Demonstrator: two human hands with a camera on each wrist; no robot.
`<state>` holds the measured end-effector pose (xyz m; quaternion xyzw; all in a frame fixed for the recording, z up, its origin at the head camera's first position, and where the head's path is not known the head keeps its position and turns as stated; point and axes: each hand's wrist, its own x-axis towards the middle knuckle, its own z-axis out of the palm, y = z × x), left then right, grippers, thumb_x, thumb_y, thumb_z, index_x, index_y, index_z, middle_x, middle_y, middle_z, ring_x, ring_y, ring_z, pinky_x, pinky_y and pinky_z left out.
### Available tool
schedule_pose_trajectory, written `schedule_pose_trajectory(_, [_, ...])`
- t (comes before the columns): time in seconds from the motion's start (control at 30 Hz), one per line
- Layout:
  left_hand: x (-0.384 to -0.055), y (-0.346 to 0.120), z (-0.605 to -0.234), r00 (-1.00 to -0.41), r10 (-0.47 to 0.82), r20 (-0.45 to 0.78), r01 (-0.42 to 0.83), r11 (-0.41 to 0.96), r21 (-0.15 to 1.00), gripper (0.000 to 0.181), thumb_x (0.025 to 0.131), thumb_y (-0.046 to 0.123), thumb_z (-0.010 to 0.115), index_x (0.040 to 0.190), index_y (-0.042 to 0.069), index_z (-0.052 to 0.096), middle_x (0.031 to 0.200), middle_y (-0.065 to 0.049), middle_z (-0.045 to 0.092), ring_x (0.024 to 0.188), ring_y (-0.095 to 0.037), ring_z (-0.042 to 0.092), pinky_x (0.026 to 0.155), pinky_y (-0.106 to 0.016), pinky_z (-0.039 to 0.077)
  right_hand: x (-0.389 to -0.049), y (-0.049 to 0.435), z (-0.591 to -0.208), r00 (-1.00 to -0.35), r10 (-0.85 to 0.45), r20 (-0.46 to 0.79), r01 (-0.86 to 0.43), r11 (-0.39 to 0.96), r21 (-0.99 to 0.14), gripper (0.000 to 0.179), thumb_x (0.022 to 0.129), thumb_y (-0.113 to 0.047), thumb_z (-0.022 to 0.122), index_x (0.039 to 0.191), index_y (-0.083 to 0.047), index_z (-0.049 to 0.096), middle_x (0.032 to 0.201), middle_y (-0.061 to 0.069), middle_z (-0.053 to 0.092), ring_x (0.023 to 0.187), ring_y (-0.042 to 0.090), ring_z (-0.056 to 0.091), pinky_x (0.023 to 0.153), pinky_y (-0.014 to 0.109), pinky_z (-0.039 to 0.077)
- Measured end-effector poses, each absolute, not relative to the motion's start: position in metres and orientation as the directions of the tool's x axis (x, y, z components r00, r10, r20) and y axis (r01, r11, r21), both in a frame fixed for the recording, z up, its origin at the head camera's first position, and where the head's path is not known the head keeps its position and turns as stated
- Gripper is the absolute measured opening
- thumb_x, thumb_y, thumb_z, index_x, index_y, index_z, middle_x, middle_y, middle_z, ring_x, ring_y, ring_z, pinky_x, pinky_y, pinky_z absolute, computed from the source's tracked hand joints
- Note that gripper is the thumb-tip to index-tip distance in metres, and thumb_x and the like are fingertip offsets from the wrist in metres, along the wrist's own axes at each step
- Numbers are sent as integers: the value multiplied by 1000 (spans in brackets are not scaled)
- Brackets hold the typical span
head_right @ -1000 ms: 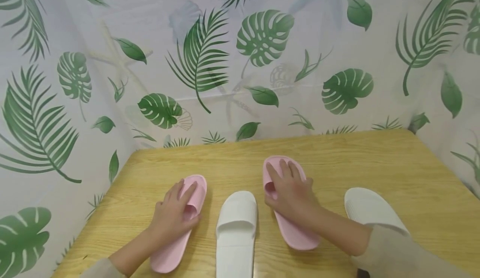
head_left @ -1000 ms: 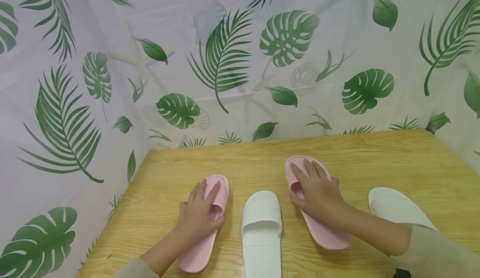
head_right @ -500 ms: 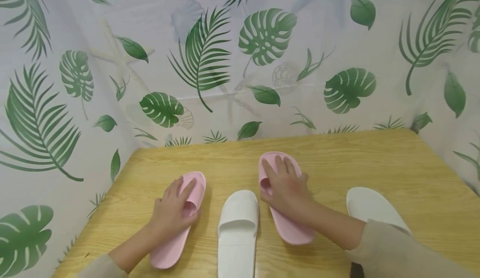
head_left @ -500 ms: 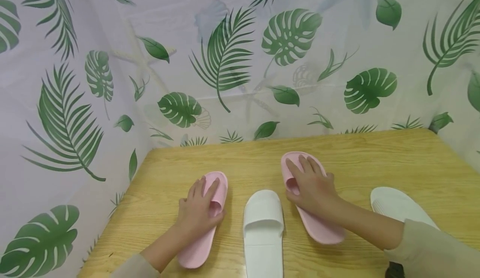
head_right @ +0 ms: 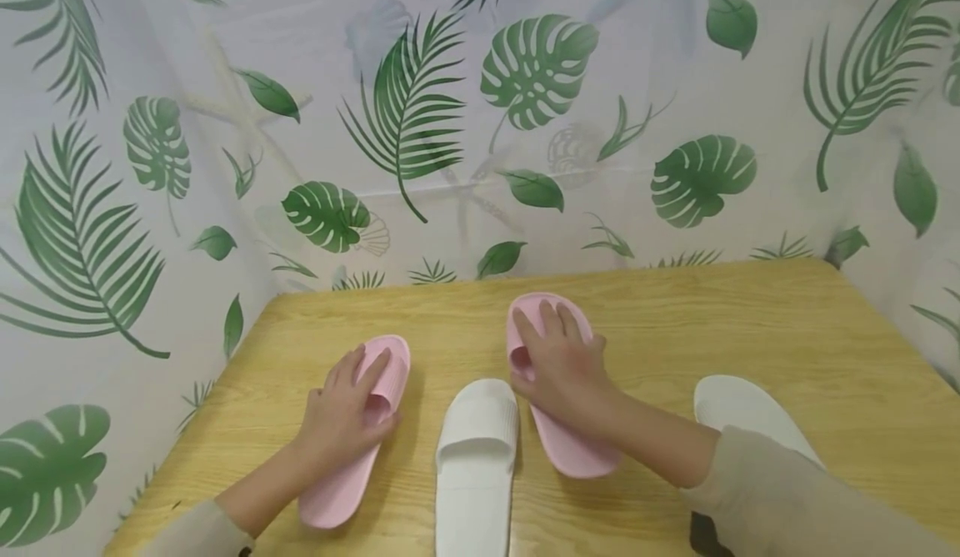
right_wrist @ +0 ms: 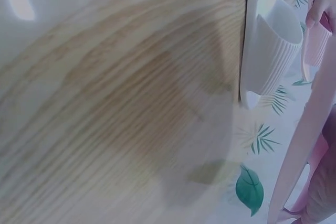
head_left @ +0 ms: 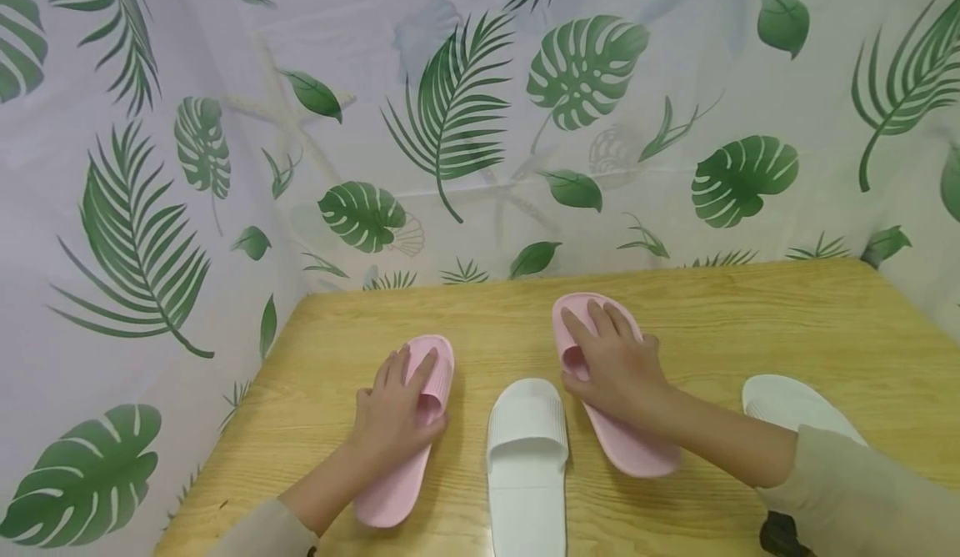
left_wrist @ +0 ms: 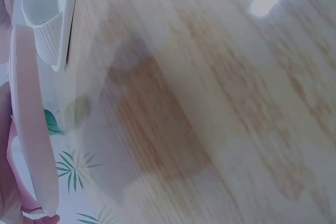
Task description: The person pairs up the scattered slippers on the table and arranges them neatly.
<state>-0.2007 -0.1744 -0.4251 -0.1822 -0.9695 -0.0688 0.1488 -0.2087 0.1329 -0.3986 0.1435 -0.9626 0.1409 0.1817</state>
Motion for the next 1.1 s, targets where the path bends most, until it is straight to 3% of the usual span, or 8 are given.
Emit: schedule_pose_trajectory(1.1, [-216, -170, -393, -899, 319, 299, 361, 928, 96, 81, 77, 49, 68, 146, 24, 34, 145, -23, 36, 130, -41, 38, 75, -61, 46, -220, 107, -378, -886, -280, 370, -372, 905, -206, 69, 76, -36, 64, 140, -17, 46, 142, 23, 41, 132, 42, 34, 74, 69, 39])
